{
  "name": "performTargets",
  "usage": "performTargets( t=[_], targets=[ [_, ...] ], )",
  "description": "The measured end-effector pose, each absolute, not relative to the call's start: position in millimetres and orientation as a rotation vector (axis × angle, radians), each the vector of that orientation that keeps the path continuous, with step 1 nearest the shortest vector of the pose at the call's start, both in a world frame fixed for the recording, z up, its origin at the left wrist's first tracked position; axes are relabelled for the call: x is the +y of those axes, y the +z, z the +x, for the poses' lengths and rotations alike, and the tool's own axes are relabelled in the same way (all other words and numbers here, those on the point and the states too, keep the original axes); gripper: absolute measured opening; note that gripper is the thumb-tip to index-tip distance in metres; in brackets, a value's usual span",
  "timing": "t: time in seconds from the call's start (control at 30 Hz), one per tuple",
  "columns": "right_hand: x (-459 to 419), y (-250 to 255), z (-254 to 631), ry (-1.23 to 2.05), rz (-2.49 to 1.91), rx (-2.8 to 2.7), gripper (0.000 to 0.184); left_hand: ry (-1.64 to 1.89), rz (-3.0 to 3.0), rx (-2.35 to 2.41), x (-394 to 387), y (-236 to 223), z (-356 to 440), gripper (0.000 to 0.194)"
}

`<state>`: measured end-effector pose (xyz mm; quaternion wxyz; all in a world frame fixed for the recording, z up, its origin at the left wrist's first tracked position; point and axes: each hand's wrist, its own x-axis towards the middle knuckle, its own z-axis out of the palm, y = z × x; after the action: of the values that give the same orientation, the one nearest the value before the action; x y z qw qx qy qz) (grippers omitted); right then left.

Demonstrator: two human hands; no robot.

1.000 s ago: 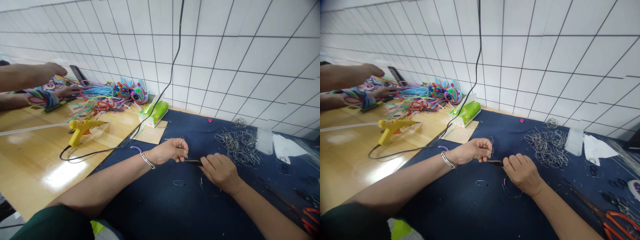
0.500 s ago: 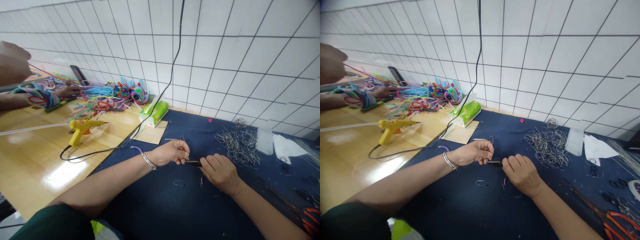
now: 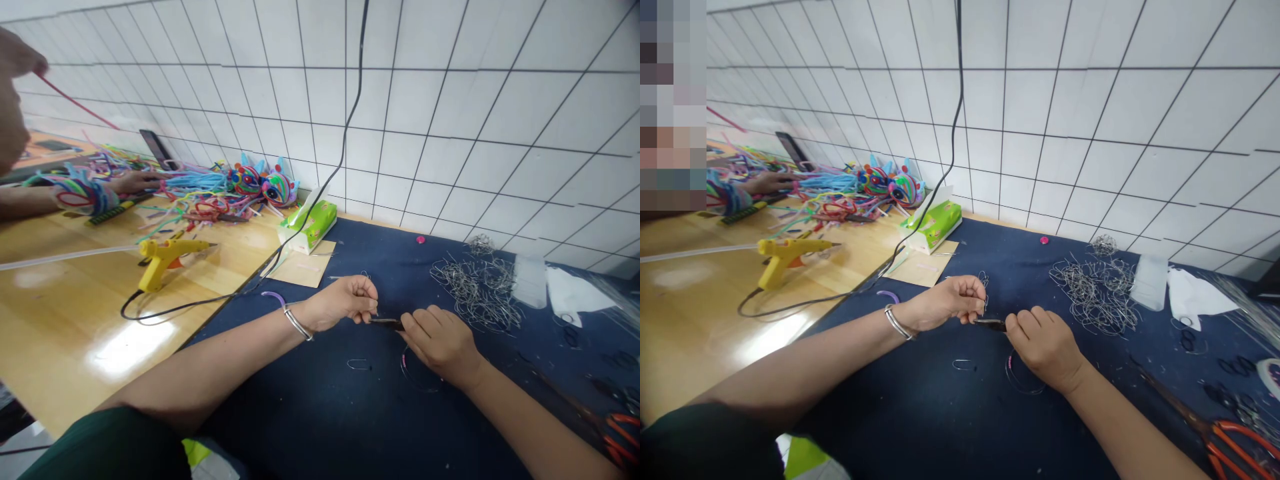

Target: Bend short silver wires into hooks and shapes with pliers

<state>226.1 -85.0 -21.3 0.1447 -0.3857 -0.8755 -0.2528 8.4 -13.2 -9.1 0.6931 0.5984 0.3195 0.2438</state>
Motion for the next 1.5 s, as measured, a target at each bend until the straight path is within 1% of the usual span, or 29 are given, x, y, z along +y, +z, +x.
performTargets(
  t=[0.17,0.33,0.57,0.7,0.83,0.97,1.1,1.23,1.5],
  targets=[
    [-82.9,-21.8,221.5,-0.513,-1.221,-2.515,0.017,0.725,1.631,0.779,-18.9,-6.0,11.9,0.011],
    [-81.8,-25.5,219.3,-0.224,-1.317,-2.48,0.018,0.796,2.063,0.815,-27.2,3.7,10.4,0.002],
    [-81.0,-28.1,220.6,0.169,-1.365,-2.425,0.018,0.733,2.321,0.697,-26.4,9.7,6.6,0.007],
    [-80.2,-24.9,220.4,0.286,-1.389,-2.433,0.017,0.698,2.352,0.689,-25.5,8.2,6.9,0.008],
    [-79.1,-25.7,221.5,0.25,-1.393,-2.457,0.017,0.692,2.341,0.7,-24.1,5.5,7.9,0.007],
    [-76.1,-30.7,225.1,0.017,-1.412,-2.47,0.017,0.673,2.256,0.816,-16.0,3.8,4.9,0.009],
    [-72.4,-35.4,229.0,-0.139,-1.473,-2.416,0.017,0.486,2.25,0.858,-5.6,2.0,-2.0,0.011],
    [-70.6,-39.0,230.8,-0.163,-1.499,-2.4,0.017,0.29,2.358,0.761,-3.2,-1.7,-4.1,0.01],
    [-69.5,-43.6,231.0,-0.182,-1.472,-2.382,0.017,0.295,2.531,0.692,-5.2,-6.3,-4.7,0.017]
  ],
)
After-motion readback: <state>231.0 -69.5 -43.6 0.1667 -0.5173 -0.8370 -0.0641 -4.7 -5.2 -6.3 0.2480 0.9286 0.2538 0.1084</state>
